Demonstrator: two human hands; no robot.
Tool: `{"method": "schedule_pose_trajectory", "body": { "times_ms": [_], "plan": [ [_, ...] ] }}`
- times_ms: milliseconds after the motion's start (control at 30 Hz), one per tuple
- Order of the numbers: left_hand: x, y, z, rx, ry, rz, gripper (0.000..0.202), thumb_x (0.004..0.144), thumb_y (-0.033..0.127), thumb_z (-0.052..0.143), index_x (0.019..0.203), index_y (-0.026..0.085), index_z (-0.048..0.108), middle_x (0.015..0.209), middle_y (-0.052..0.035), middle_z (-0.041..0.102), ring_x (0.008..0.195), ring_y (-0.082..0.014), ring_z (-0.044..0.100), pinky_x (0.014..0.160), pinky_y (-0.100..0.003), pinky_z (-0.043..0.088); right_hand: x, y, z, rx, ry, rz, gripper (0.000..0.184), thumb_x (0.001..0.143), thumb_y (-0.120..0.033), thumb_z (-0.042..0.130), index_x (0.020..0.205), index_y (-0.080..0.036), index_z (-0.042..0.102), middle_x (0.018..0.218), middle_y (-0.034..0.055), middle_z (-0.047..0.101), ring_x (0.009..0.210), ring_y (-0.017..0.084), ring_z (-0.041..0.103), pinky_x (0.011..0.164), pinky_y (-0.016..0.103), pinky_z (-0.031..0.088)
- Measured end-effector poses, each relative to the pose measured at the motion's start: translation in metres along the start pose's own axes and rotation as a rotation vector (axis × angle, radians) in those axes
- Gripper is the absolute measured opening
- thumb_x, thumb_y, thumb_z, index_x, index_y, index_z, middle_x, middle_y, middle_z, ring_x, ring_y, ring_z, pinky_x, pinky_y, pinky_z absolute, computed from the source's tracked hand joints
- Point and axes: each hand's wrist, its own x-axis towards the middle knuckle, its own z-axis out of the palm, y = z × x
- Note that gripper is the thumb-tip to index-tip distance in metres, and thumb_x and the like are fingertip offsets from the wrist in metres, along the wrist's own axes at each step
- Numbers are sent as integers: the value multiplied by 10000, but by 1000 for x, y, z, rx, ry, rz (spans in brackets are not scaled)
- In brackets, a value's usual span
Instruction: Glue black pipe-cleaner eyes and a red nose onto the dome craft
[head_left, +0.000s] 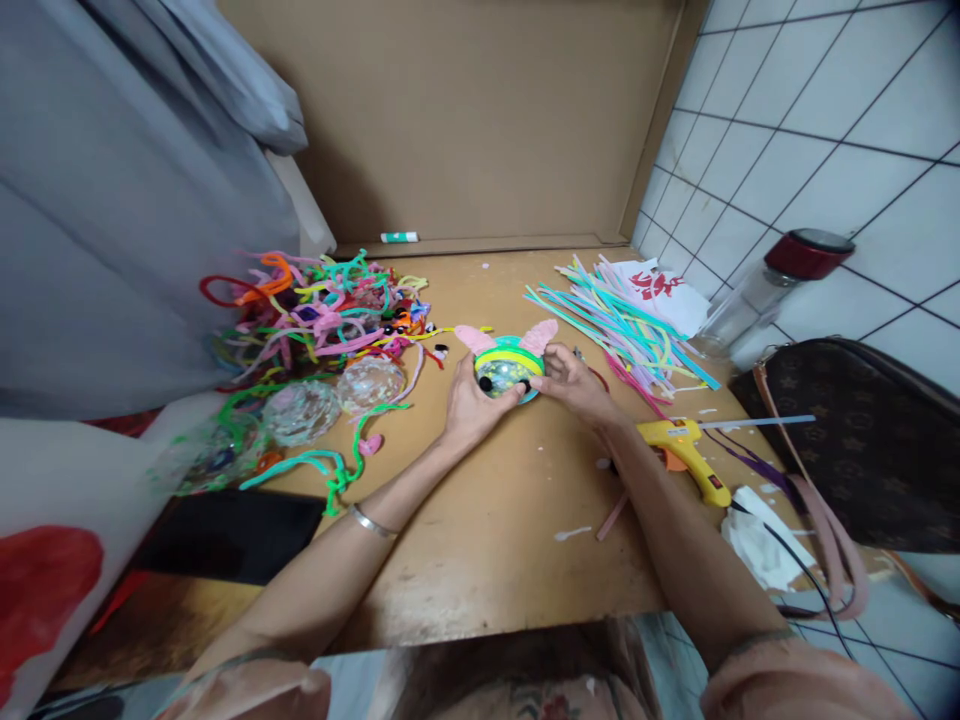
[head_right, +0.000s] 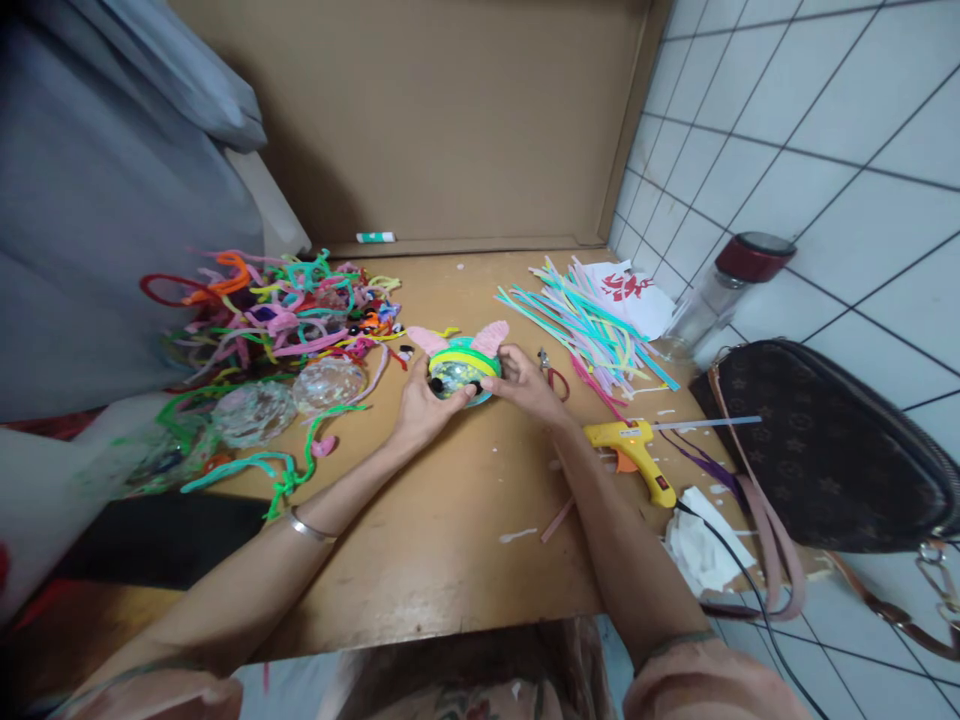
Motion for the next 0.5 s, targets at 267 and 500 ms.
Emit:
{"method": "schedule_pose_trajectory", "body": {
  "times_ms": [267, 500],
  "plan": [
    [1, 2, -1, 4, 5, -33, 668, 607, 428, 736, 1165, 148, 501, 1116, -128, 602, 1066, -283, 574, 917, -440, 463, -3, -2, 0, -24, -25, 24, 600, 534, -300, 842, 1014, -254, 483, 1115, 31, 630, 1060, 195, 599, 962, 357, 460],
    [1, -1, 2, -47, 1, -9, 680, 622, 412, 728, 1200, 147, 486, 1143, -125, 590, 1064, -269, 573, 928, -424, 462, -1, 2, 3, -43, 15, 26, 586, 503, -311, 857, 941, -244, 473, 1056, 28, 640, 1005, 204, 622, 915, 366, 494]
  ]
}}
